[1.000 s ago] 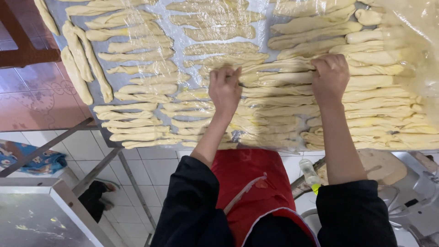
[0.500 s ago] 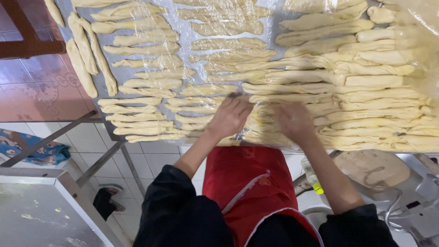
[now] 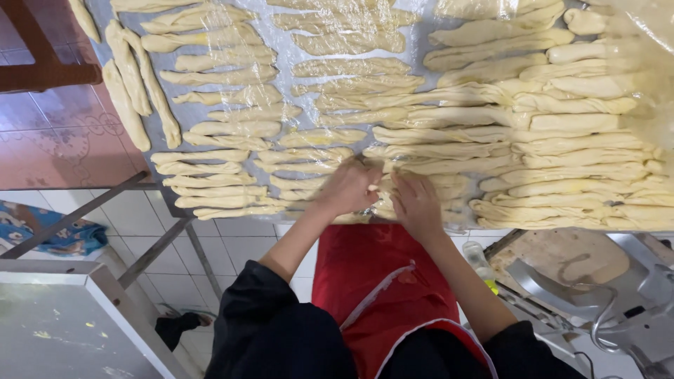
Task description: Rolling out small portions of dough using a rolling pin on a stainless steel table.
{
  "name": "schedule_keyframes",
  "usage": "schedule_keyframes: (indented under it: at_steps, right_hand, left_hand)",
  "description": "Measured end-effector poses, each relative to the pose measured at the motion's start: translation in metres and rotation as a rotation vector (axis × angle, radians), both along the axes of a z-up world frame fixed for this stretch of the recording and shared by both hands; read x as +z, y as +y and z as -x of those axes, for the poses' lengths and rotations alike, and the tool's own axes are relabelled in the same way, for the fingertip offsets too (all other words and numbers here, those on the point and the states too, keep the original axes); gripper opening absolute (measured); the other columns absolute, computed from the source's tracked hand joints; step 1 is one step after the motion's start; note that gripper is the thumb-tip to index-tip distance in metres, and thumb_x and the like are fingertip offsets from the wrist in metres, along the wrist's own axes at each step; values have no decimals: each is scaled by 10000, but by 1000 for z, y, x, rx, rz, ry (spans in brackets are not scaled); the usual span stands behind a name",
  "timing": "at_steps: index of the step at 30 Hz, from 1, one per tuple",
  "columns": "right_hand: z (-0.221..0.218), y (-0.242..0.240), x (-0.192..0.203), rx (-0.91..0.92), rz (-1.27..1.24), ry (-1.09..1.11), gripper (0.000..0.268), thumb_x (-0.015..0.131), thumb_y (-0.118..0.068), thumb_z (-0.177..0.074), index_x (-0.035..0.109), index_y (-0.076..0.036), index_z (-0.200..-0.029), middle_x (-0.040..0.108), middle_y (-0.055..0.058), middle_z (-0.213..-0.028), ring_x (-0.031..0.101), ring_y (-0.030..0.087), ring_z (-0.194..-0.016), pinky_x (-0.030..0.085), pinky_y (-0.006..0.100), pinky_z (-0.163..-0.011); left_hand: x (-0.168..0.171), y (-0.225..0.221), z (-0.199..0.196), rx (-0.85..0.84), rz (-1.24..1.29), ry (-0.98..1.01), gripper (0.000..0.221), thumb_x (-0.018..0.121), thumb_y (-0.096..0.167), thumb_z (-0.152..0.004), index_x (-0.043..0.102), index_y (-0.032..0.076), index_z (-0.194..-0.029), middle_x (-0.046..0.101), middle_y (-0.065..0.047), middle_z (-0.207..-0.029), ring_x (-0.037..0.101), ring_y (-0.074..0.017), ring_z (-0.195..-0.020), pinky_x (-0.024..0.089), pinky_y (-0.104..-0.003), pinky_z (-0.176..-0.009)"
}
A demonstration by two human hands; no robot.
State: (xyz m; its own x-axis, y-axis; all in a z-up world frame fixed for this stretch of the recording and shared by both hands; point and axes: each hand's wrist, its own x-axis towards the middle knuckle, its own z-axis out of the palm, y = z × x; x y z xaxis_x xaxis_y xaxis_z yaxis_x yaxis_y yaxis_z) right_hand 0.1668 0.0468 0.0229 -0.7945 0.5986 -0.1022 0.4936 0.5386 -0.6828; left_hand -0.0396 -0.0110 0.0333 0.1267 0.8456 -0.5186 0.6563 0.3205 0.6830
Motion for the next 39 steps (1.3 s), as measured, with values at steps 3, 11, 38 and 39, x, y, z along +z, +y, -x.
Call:
schedule_keyframes:
  at_steps: [3,11,38,39]
  right_hand:
    - [13,1,-13,119,-5,-3,531,761,-248,-770,661,-74,-1262,655,186,-1218,543,407,-1162,441,516,-963]
    - [-94,17,-29,-350,995,-66,291,648,-146,-986,668,-29,-1252,712,49,-875,662,151,-745,533,290,-699]
    - [-102,19,-38,-198,-184,-68,278,691,8,-814,752,-82,-1070,672,93,-1025,624,328,-1004,504,464,-908]
    - [-98,12,-38,-173,-123,-61,284,696,-5,-808,750,-85,-1075,680,104,-1022,627,332,-986,505,466,-884]
  left_hand:
    - [-13,-13,-2,150,180,-221,68,667,145,-922,641,88,-949,698,-85,-813,668,-225,-700,568,-380,-755]
    - [18,-11,-14,126,-80,-229,540,745,183,-859,671,180,-1394,703,-126,-971,675,-244,-759,567,-436,-806]
    - [-5,-40,-21,-73,-525,348,324,685,50,-764,722,-8,-1081,696,-158,-1128,623,-311,-1114,463,-439,-1034]
    - [-13,-45,-23,-113,-483,424,271,684,51,-798,698,2,-1064,705,-150,-1143,634,-304,-1137,466,-426,-1052]
